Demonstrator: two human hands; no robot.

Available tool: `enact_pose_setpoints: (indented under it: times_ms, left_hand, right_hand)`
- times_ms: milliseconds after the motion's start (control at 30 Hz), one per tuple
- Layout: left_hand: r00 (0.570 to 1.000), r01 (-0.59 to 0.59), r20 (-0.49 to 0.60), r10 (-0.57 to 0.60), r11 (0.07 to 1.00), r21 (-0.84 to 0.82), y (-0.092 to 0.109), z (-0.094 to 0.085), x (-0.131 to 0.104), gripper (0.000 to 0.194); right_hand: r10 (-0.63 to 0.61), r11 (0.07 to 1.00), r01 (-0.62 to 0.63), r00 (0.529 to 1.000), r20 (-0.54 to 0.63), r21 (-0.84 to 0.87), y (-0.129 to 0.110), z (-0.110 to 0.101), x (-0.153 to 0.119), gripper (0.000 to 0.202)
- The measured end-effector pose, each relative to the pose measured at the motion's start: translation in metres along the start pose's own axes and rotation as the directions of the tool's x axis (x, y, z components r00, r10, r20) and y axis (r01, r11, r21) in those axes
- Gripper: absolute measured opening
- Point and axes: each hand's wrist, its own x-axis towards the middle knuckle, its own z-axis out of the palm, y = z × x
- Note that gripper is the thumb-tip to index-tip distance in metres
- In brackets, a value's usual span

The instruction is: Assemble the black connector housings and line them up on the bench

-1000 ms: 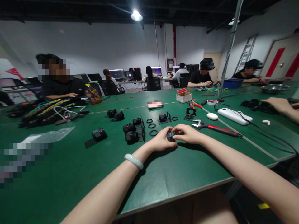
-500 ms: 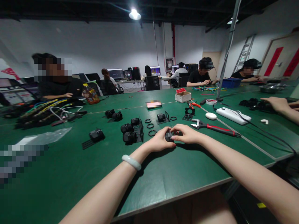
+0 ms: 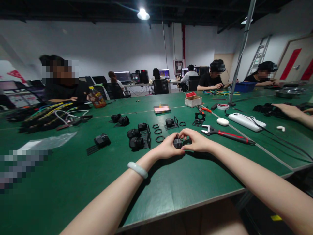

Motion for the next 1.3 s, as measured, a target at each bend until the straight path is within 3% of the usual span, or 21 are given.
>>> enact_pose_setpoints:
  times_ms: [1300]
  left_hand:
    - [0.999, 0.049, 0.022, -0.049, 0.999, -0.014, 0.0040, 0.0013, 0.0009, 0.049]
  right_hand:
    - [0.040, 0.998, -0.039, 0.999, 0.018, -0.052, 0.0084, -0.0012, -0.0016, 0.028]
